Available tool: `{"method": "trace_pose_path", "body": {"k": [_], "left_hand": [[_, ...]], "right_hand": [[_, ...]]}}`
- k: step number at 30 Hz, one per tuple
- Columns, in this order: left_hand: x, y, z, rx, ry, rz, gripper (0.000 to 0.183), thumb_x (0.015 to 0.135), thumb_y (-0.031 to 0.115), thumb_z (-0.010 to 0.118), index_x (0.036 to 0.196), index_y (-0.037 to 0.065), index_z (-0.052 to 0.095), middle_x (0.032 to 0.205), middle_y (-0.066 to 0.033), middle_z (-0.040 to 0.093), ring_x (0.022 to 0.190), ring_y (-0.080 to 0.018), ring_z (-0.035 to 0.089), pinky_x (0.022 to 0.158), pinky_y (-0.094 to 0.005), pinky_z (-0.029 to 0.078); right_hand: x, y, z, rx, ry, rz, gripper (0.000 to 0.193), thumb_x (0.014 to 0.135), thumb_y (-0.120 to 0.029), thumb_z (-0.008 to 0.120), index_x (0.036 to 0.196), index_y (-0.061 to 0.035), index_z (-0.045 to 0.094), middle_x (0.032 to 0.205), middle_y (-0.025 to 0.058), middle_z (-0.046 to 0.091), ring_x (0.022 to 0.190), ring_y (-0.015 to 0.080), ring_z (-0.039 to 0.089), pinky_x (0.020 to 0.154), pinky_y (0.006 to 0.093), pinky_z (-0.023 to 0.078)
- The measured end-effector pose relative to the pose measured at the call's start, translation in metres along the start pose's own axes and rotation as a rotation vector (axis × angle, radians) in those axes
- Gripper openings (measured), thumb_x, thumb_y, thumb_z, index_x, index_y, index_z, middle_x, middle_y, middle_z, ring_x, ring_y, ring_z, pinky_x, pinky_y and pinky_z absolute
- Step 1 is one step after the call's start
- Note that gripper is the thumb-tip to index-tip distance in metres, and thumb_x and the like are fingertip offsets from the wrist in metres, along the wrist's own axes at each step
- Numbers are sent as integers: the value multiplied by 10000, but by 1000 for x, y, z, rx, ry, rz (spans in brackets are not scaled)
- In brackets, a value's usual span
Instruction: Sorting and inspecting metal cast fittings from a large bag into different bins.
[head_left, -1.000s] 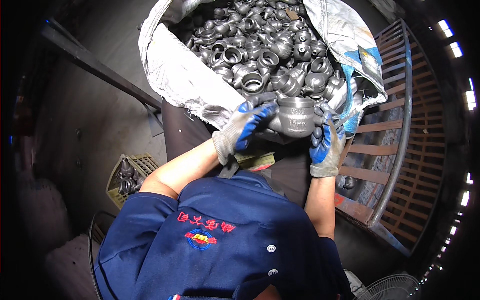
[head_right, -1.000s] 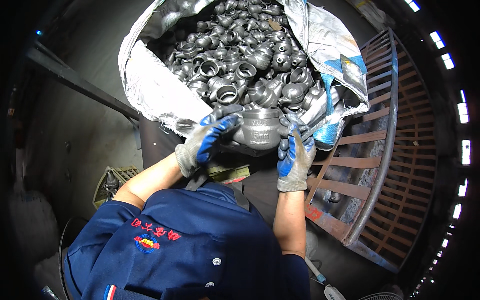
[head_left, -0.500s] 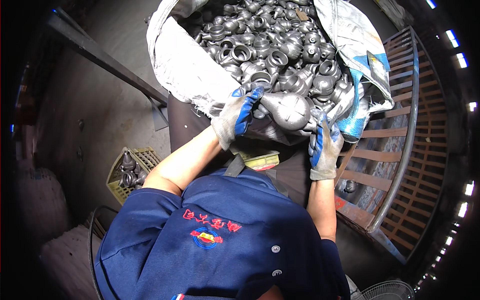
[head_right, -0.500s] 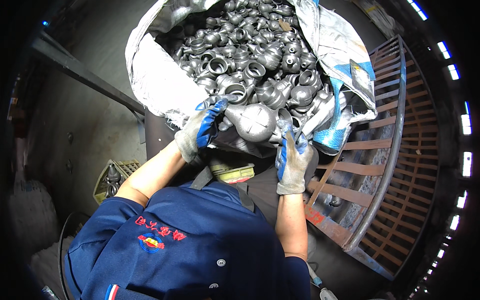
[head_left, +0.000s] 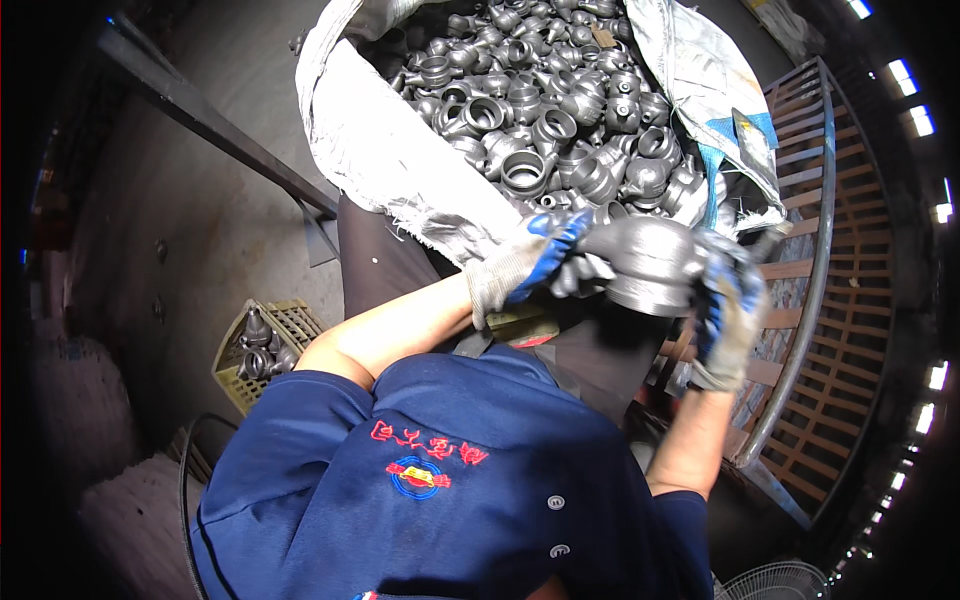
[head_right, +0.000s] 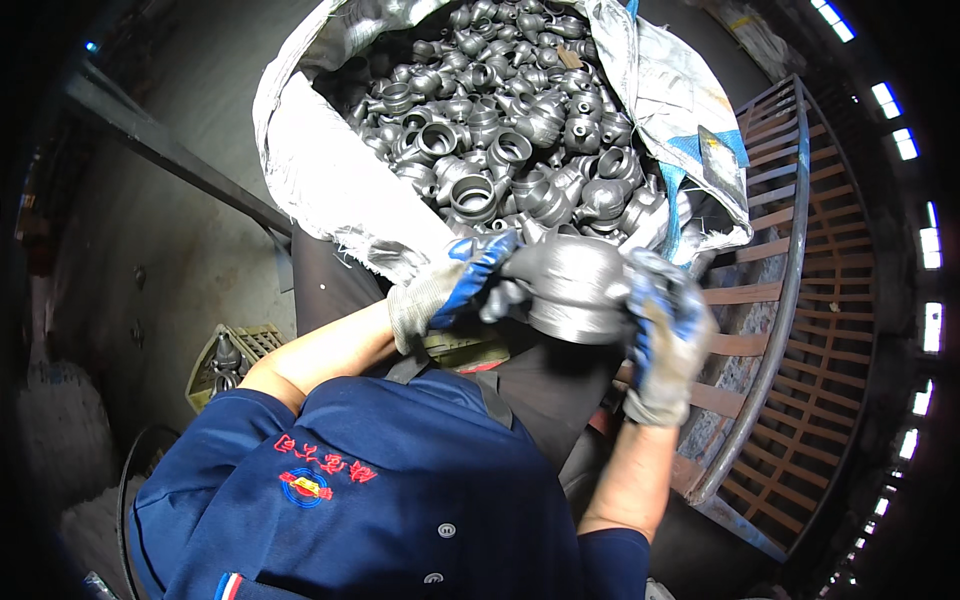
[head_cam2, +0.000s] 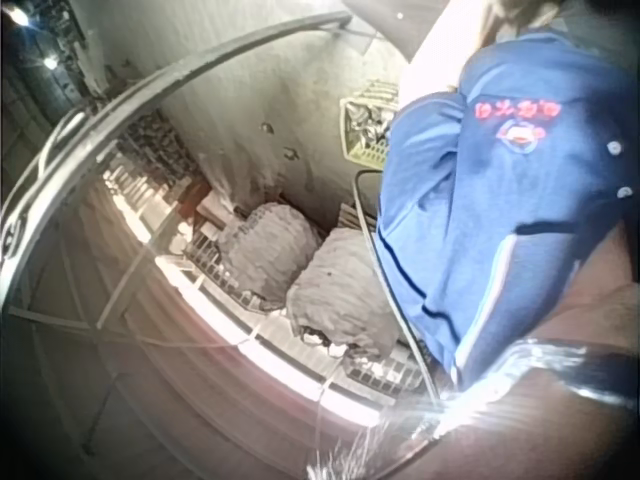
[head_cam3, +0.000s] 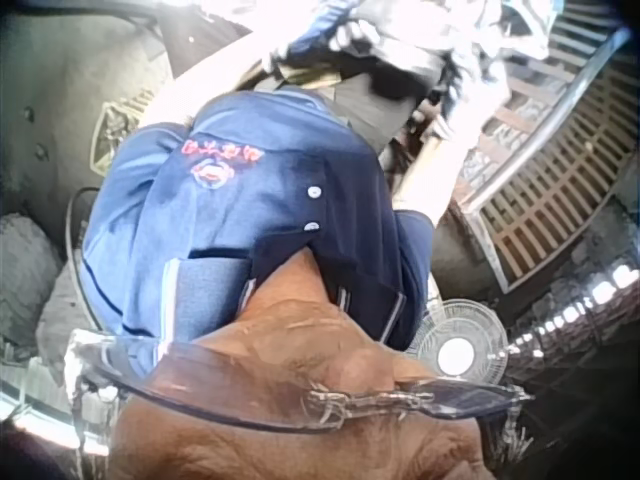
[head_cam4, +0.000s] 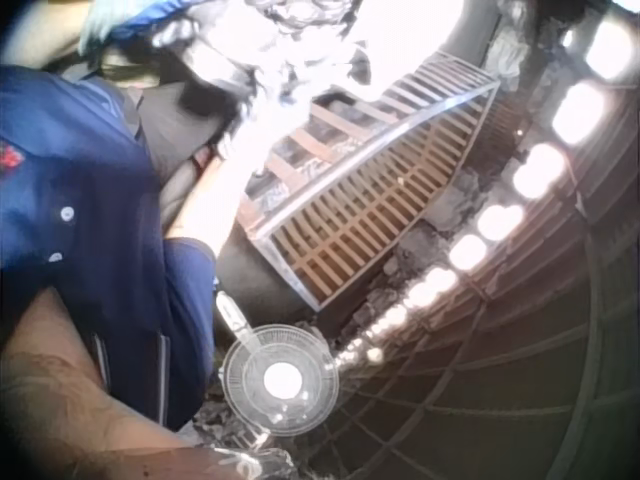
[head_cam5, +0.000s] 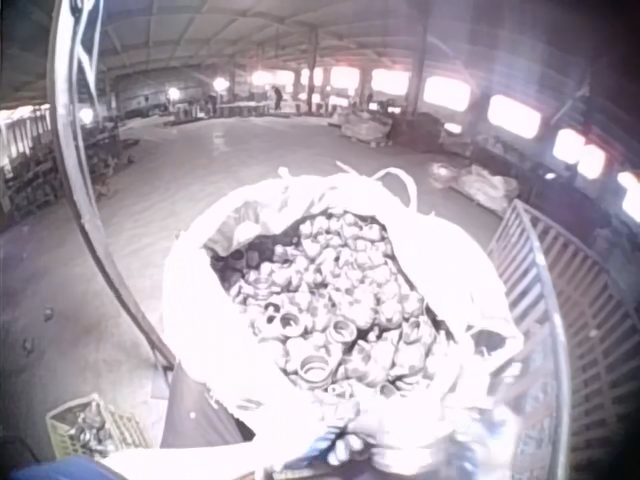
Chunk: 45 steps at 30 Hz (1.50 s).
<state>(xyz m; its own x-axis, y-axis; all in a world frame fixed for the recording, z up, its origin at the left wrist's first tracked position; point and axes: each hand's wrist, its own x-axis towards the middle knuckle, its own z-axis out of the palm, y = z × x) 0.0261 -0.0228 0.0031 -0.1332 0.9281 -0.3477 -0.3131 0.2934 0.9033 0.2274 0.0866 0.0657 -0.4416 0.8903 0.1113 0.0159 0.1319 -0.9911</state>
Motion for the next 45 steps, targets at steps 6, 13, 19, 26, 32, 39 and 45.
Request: {"method": "trace_pose_path", "body": {"k": [6,13,19,26,32,39,45], "left_hand": [[51,6,-76,-408,68,308,333,894,208,547,1182,45,508,961,-69,623,776,-119,591,675,-251,511],[100,-7,-56,660,270,254,418,822,334,625,1124,51,569,997,-122,629,902,-203,604,782,-315,471],[148,-51,-9,1157,5,298,513,733,321,656,1199,142,535,1214,-116,529,1162,-300,458,970,-390,373],[158,-59,10,1676,-368,508,447,757,164,529,1203,186,547,1170,-72,558,1176,-225,451,916,-429,377],[172,-50,-19,1418,-53,263,317,756,350,615,1007,159,652,1008,-133,640,980,-278,599,844,-395,449],[119,-16,-72,-107,109,281,81,862,85,521,885,61,595,742,25,539,625,-79,478,547,-267,424],[47,-14,-88,477,-51,707,183,842,69,531,997,-12,585,855,-66,636,756,-119,601,653,-247,492]], "right_hand": [[-24,-89,-129,-174,544,-179,291,848,-149,566,1080,24,599,903,47,595,677,79,515,610,188,410],[-42,-74,-253,-545,963,-180,246,866,-125,542,1076,-25,623,904,27,618,702,82,516,652,213,424],[-39,89,-381,-818,874,209,148,755,-3,594,886,9,660,755,51,644,630,126,578,599,281,487],[-16,40,-313,-290,861,79,210,832,-212,584,985,-92,664,657,-5,589,444,51,408,411,220,340],[-7,-19,-220,-155,729,-110,290,894,-255,556,1123,-79,586,654,-17,589,420,-3,359,383,151,263],[-31,-47,-72,79,110,-37,381,870,-186,570,1170,44,523,742,70,641,428,-8,389,374,145,244],[7,27,12,227,-95,160,267,844,-120,624,1085,-6,610,817,-2,629,563,15,480,492,152,357]]}}
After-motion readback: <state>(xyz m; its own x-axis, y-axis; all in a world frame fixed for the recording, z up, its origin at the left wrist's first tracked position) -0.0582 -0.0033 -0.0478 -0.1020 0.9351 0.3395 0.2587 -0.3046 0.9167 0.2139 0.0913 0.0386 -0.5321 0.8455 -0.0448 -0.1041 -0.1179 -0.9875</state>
